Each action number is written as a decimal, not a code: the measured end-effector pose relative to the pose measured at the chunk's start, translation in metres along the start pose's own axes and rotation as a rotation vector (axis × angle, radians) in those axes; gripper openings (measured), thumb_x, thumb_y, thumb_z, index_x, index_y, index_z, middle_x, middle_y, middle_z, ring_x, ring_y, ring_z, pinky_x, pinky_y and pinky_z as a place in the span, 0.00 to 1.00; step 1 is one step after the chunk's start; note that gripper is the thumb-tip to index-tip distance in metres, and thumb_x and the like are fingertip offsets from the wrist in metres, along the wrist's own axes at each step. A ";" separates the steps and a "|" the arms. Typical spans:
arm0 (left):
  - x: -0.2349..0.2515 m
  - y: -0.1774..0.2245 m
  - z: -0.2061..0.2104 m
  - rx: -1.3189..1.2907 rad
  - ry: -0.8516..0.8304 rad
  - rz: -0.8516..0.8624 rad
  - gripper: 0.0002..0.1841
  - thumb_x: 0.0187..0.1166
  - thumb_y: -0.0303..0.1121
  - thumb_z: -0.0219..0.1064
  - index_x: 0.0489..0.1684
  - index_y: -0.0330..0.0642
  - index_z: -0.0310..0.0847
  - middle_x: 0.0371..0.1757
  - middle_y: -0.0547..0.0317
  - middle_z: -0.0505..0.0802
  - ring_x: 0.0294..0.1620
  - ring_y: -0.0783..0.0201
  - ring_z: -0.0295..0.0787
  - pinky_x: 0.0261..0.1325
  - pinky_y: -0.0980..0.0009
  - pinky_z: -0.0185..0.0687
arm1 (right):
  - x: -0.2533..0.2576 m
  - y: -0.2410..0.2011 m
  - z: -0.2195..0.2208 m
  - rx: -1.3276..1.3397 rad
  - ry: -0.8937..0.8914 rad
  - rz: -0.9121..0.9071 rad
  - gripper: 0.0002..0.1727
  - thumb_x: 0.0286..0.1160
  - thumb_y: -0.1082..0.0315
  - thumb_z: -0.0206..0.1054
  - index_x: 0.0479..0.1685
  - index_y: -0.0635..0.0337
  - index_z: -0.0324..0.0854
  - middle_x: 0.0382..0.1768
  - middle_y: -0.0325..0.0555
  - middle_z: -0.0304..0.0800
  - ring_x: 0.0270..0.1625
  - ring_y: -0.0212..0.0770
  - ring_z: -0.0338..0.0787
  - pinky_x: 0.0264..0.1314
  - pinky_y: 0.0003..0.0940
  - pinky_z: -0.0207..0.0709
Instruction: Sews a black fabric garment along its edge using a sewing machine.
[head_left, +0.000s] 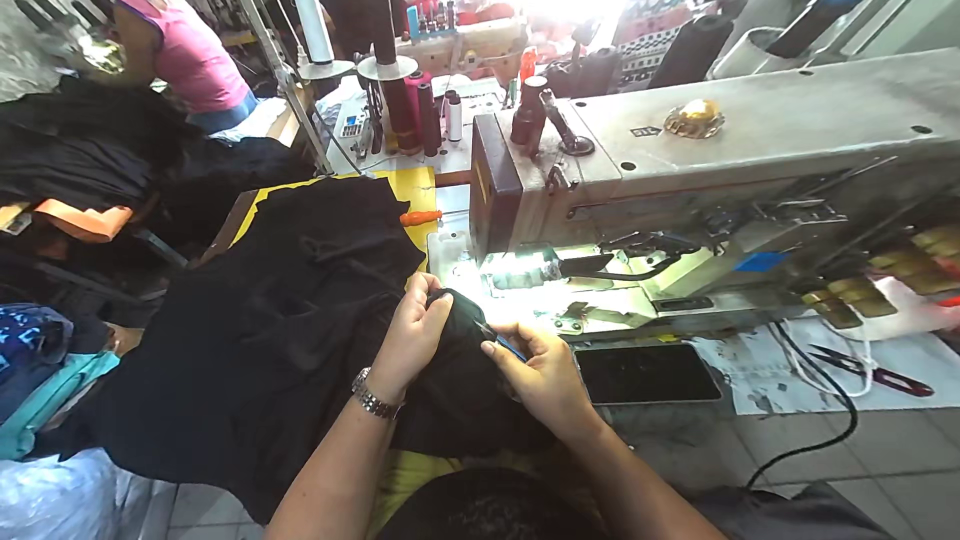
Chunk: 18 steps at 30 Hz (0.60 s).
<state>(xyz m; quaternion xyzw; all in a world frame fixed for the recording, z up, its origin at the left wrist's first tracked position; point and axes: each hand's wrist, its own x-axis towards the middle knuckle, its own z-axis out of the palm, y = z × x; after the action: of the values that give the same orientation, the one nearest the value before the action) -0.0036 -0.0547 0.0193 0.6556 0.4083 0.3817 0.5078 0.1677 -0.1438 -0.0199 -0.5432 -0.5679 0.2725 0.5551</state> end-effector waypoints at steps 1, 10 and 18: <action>0.000 0.000 0.000 0.002 -0.001 0.001 0.04 0.88 0.31 0.56 0.50 0.43 0.73 0.35 0.60 0.84 0.36 0.69 0.82 0.41 0.72 0.79 | 0.000 0.001 0.000 -0.007 0.005 -0.010 0.12 0.72 0.66 0.72 0.50 0.61 0.90 0.38 0.36 0.94 0.34 0.19 0.88 0.42 0.14 0.83; -0.002 0.001 0.000 -0.006 -0.038 0.017 0.06 0.87 0.31 0.56 0.53 0.42 0.75 0.40 0.59 0.88 0.42 0.69 0.86 0.47 0.69 0.83 | -0.001 0.005 -0.002 -0.018 0.118 -0.036 0.16 0.69 0.59 0.76 0.49 0.61 0.87 0.36 0.36 0.89 0.31 0.21 0.83 0.33 0.15 0.79; 0.005 0.013 -0.005 0.143 -0.187 0.202 0.07 0.81 0.31 0.68 0.48 0.40 0.79 0.34 0.62 0.92 0.36 0.72 0.89 0.44 0.71 0.86 | -0.005 -0.002 -0.019 0.483 -0.210 0.210 0.07 0.78 0.70 0.70 0.48 0.62 0.87 0.37 0.39 0.93 0.30 0.27 0.86 0.32 0.21 0.81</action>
<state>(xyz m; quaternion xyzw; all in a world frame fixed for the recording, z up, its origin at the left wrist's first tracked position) -0.0046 -0.0504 0.0339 0.7605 0.3174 0.3383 0.4544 0.1840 -0.1547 -0.0152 -0.4199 -0.4815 0.5106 0.5755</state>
